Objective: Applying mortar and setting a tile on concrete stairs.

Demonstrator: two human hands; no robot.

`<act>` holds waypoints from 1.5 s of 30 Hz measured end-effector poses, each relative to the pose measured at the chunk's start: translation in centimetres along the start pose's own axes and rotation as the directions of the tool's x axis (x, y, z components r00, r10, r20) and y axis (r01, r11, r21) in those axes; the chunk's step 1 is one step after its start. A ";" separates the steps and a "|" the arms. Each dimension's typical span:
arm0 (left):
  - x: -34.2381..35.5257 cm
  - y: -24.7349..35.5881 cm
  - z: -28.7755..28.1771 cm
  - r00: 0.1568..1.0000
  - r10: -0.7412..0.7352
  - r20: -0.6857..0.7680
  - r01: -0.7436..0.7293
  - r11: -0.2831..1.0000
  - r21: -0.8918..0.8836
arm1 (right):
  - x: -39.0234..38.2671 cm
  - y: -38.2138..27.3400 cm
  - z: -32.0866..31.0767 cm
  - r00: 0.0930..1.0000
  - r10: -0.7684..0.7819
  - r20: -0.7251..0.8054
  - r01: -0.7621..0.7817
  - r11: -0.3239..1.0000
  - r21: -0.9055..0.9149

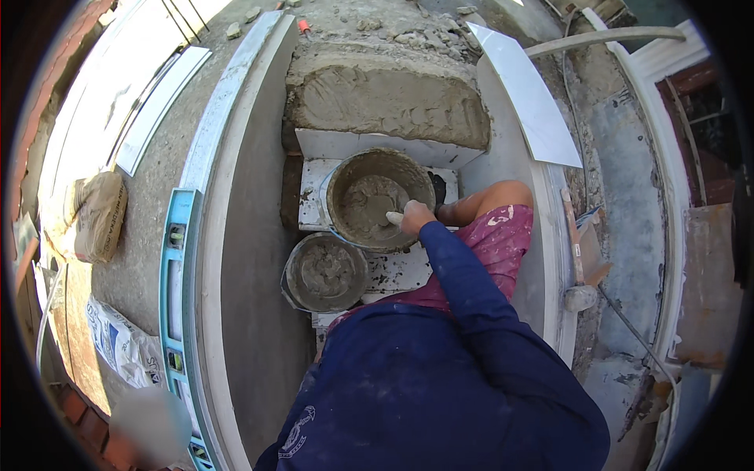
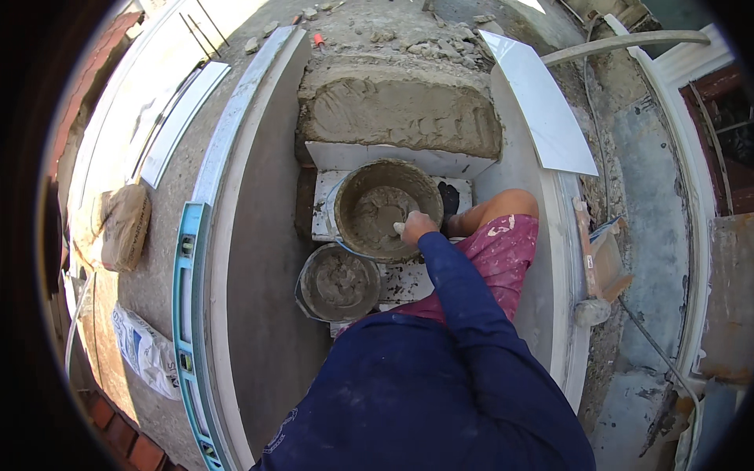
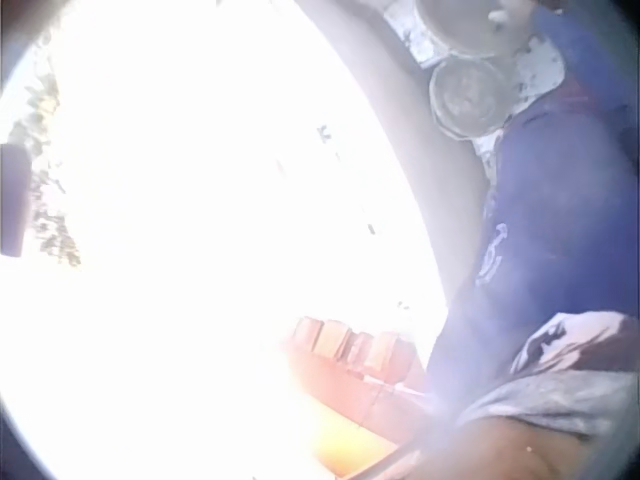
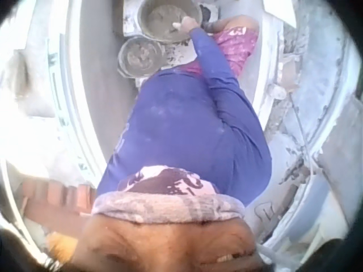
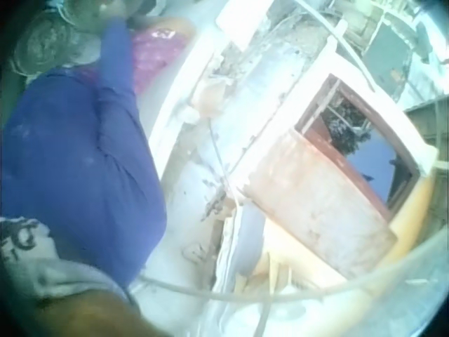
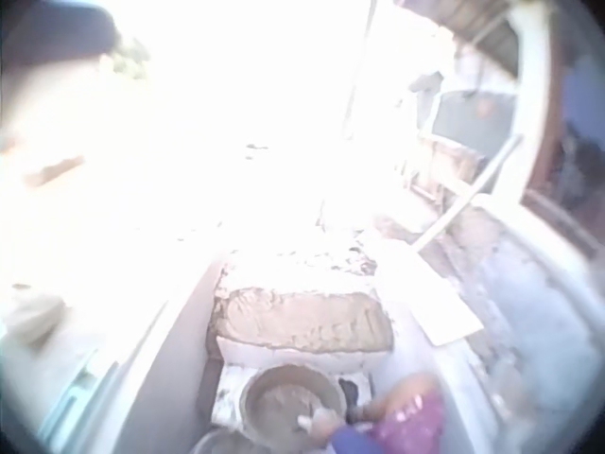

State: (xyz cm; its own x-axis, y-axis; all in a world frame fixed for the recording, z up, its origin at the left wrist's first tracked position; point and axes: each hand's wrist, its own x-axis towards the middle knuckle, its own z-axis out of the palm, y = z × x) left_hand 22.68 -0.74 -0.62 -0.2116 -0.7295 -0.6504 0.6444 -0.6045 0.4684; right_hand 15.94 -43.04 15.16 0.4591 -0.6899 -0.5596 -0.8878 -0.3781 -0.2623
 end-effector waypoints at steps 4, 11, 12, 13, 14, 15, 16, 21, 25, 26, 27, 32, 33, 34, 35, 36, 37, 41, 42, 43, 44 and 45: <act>-1.0 0.7 -0.2 0.995 0.018 0.096 -0.031 0.991 0.133 | -3.7 -3.0 -4.6 0.959 -0.170 -0.229 0.186 0.981 0.051; -5.2 13.3 9.2 0.983 0.010 -0.181 0.101 0.800 0.591 | -14.6 3.9 -11.2 0.560 -0.323 -0.763 0.131 0.944 -0.303; -5.6 13.0 8.3 0.972 0.018 -0.233 0.121 0.815 0.567 | -15.2 4.1 -10.8 0.570 -0.390 -0.723 0.115 0.910 -0.399; -4.8 11.9 6.9 0.985 0.021 -0.171 0.096 0.756 0.647 | -15.7 3.8 -10.4 0.572 -0.417 -0.706 0.156 0.901 -0.405; -4.0 11.2 5.5 0.995 0.016 -0.100 0.061 0.685 0.726 | -15.9 3.6 -10.0 0.581 -0.411 -0.703 0.140 0.901 -0.410; -3.3 11.0 4.8 0.995 0.016 -0.102 0.062 0.694 0.717 | -16.2 3.6 -9.9 0.594 -0.392 -0.702 0.102 0.903 -0.418; -3.0 10.9 4.0 0.958 0.073 -0.278 0.147 0.709 0.690 | -16.0 3.2 -9.7 0.598 -0.401 -0.694 0.111 0.899 -0.423; -2.0 7.0 -1.6 0.704 0.267 -0.658 0.316 0.712 0.627 | -14.4 1.6 -11.5 0.664 -0.172 -0.727 0.327 0.942 0.076; -2.9 11.1 1.0 0.778 -0.020 -0.627 0.264 0.918 0.297 | -9.3 7.1 -18.1 0.551 -0.123 -0.826 0.138 0.989 -0.055; -3.1 12.0 1.5 0.794 -0.001 -0.608 0.223 0.931 0.290 | -7.5 9.0 -20.3 0.525 -0.086 -0.847 0.048 0.996 -0.071; -3.0 13.4 2.1 0.807 0.016 -0.591 0.185 0.943 0.278 | -6.0 10.8 -22.4 0.505 -0.009 -0.863 0.005 1.000 -0.007; 0.7 26.2 11.6 0.960 0.222 -0.171 -0.203 0.971 0.123 | -0.2 22.8 -30.4 0.558 0.215 -0.801 -0.159 0.976 0.151; 2.3 29.1 14.1 0.959 0.269 -0.093 -0.255 0.957 0.141 | 0.5 25.6 -31.6 0.606 0.231 -0.761 -0.227 0.967 0.113; 4.0 31.8 16.5 0.949 0.313 -0.026 -0.305 0.940 0.154 | 1.4 27.3 -32.4 0.657 0.247 -0.712 -0.285 0.956 0.069; 6.1 33.9 18.3 0.940 0.342 0.010 -0.340 0.928 0.153 | 2.6 28.0 -32.6 0.664 0.241 -0.708 -0.274 0.959 0.070; 8.3 36.0 19.9 0.928 0.371 0.042 -0.373 0.915 0.153 | 3.6 28.4 -32.5 0.655 0.223 -0.722 -0.281 0.959 0.041; 10.9 37.9 21.4 0.926 0.375 0.048 -0.377 0.906 0.191 | 4.7 28.9 -32.2 0.647 0.205 -0.734 -0.289 0.957 0.013; 22.2 46.1 30.9 0.927 0.356 0.116 -0.373 0.907 0.197 | 6.8 38.9 -34.8 0.525 0.188 -0.830 -0.327 0.945 0.007; 24.7 48.0 32.2 0.935 0.345 0.083 -0.354 0.915 0.194 | 8.3 38.7 -34.6 0.541 0.186 -0.820 -0.309 0.951 0.012; 27.3 49.8 33.2 0.935 0.352 0.052 -0.354 0.912 0.209 | 9.3 38.0 -34.5 0.668 0.216 -0.712 -0.228 0.970 0.080; 30.1 51.3 34.5 0.936 0.351 0.040 -0.351 0.911 0.217 | 9.5 37.9 -34.4 0.773 0.235 -0.589 -0.177 0.972 0.155; 32.4 52.9 35.9 0.957 0.291 0.001 -0.287 0.942 0.175 | 9.7 38.2 -34.4 0.776 0.243 -0.582 -0.185 0.970 0.158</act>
State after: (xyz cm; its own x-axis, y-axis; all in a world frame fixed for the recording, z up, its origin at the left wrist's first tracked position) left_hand 23.51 -67.86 24.57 -0.0157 -0.8744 -0.4850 0.5392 -0.4159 0.7324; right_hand -12.41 -85.42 26.74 0.1587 -0.9865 -0.0406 -0.9509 -0.1417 -0.2751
